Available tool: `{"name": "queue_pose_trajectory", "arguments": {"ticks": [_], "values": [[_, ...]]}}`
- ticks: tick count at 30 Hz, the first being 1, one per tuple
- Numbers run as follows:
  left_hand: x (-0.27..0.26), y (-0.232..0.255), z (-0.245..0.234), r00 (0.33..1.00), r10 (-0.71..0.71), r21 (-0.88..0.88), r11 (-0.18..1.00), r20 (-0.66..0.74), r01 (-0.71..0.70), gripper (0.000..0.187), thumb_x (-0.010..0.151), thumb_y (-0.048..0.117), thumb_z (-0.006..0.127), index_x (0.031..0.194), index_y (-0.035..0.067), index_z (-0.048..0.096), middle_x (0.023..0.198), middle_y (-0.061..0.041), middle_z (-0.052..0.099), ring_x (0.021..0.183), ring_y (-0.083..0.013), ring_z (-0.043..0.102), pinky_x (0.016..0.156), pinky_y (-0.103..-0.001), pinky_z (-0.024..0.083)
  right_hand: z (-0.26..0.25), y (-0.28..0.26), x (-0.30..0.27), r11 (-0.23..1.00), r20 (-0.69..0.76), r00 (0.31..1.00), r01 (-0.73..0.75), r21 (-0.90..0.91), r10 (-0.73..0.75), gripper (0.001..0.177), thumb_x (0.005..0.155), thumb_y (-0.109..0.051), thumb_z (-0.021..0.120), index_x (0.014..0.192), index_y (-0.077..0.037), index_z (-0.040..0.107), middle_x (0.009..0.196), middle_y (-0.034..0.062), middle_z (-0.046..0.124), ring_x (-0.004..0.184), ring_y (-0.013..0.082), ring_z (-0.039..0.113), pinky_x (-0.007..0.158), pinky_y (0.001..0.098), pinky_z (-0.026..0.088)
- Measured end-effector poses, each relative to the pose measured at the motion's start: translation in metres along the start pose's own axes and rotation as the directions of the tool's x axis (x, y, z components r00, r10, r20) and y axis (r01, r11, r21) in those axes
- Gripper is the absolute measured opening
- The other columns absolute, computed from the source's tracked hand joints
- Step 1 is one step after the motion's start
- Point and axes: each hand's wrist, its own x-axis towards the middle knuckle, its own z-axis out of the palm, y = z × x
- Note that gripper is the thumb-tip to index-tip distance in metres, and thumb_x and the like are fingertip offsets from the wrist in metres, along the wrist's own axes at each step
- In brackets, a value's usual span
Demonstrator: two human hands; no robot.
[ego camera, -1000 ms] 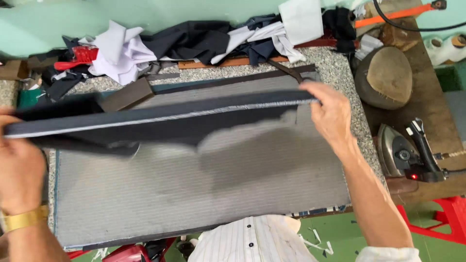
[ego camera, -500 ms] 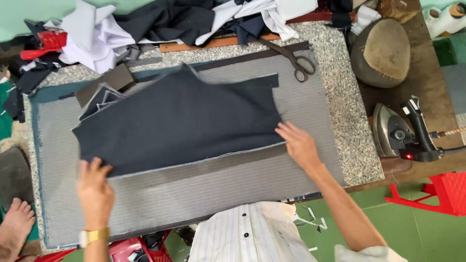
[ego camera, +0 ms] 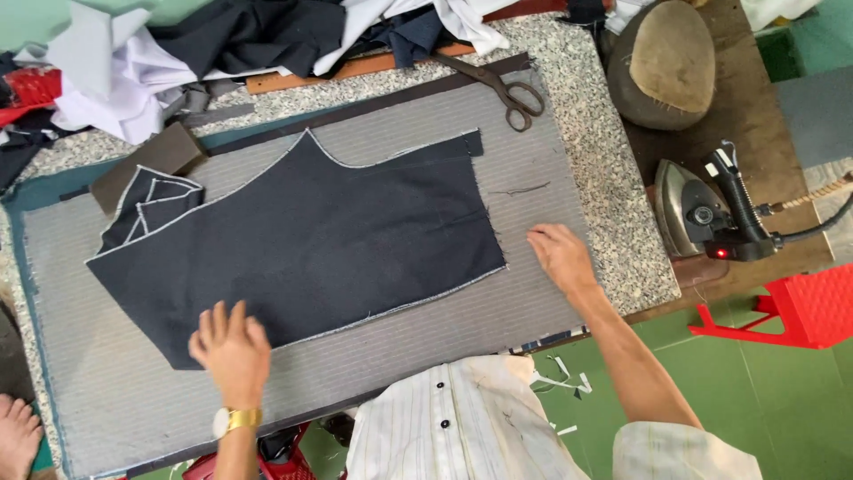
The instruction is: The person irons a dark fabric piece on a work table, then flips it over and irons the other side. They place a white paper on the table, cut it with scissors, and then iron a white strip of material along the edge of the fabric.
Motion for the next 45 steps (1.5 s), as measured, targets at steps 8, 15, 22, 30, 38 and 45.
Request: {"name": "queue_pose_trajectory", "arguments": {"ticks": [8,15,22,30,38,45], "values": [[0.014,0.145,0.003,0.965,0.157,-0.286,0.934,-0.212,-0.215,0.046,0.097,0.035,0.067,0.137,0.011,0.066,0.146,-0.019,0.059,0.140,-0.0375,0.049,0.114,-0.051,0.033,-0.070,-0.029,0.024,0.989,-0.117,0.985,-0.137,-0.055,0.130,0.031,0.098,-0.020,0.067,0.125,-0.004,0.072,0.129,0.0200,0.068,0.120,0.0344,0.065,0.103,0.0443,0.051],[0.021,0.241,0.017,0.926,0.287,-0.398,0.841,-0.247,-0.367,0.055,0.098,0.039,0.063,0.145,0.011,0.057,0.156,-0.021,0.047,0.147,-0.0387,0.040,0.119,-0.053,0.028,0.001,-0.070,0.071,0.993,-0.065,0.996,0.074,0.090,-0.068,0.051,0.099,-0.031,0.061,0.146,-0.013,0.056,0.151,0.0176,0.052,0.138,0.0388,0.048,0.106,0.0522,0.044],[0.011,0.246,0.034,0.940,0.331,-0.331,0.881,-0.082,-0.339,0.055,0.102,0.047,0.051,0.149,0.017,0.054,0.161,-0.016,0.042,0.151,-0.0331,0.035,0.124,-0.053,0.021,-0.038,0.020,0.055,0.943,0.034,0.975,-0.204,-0.261,0.221,0.067,0.103,-0.053,0.046,0.153,-0.008,0.047,0.159,0.0163,0.042,0.147,0.0362,0.035,0.121,0.0551,0.016],[0.010,0.249,0.034,0.946,0.323,-0.269,0.910,-0.014,-0.315,0.057,0.102,0.050,0.047,0.151,0.021,0.051,0.163,-0.013,0.040,0.152,-0.0309,0.033,0.126,-0.052,0.019,-0.054,0.083,-0.019,0.938,-0.100,0.969,-0.245,-0.247,0.226,0.039,0.099,-0.035,0.065,0.130,-0.012,0.068,0.146,0.0145,0.059,0.141,0.0317,0.051,0.121,0.0499,0.027],[0.012,0.251,0.032,0.953,0.304,-0.277,0.916,0.010,-0.290,0.057,0.102,0.049,0.044,0.151,0.021,0.051,0.163,-0.012,0.041,0.153,-0.0294,0.032,0.127,-0.050,0.016,-0.057,0.082,0.083,0.991,0.004,0.997,-0.082,0.103,0.082,0.034,0.103,-0.017,0.056,0.135,-0.010,0.064,0.134,0.0120,0.061,0.127,0.0282,0.060,0.106,0.0415,0.048],[0.018,0.251,0.031,0.965,0.262,-0.303,0.917,-0.034,-0.260,0.057,0.099,0.051,0.048,0.148,0.023,0.052,0.163,-0.010,0.040,0.152,-0.0280,0.033,0.126,-0.048,0.019,-0.020,0.067,0.219,0.992,0.059,0.994,0.087,0.093,-0.093,0.041,0.099,-0.008,0.054,0.140,-0.009,0.059,0.138,0.0213,0.058,0.129,0.0372,0.058,0.105,0.0475,0.049]]}}
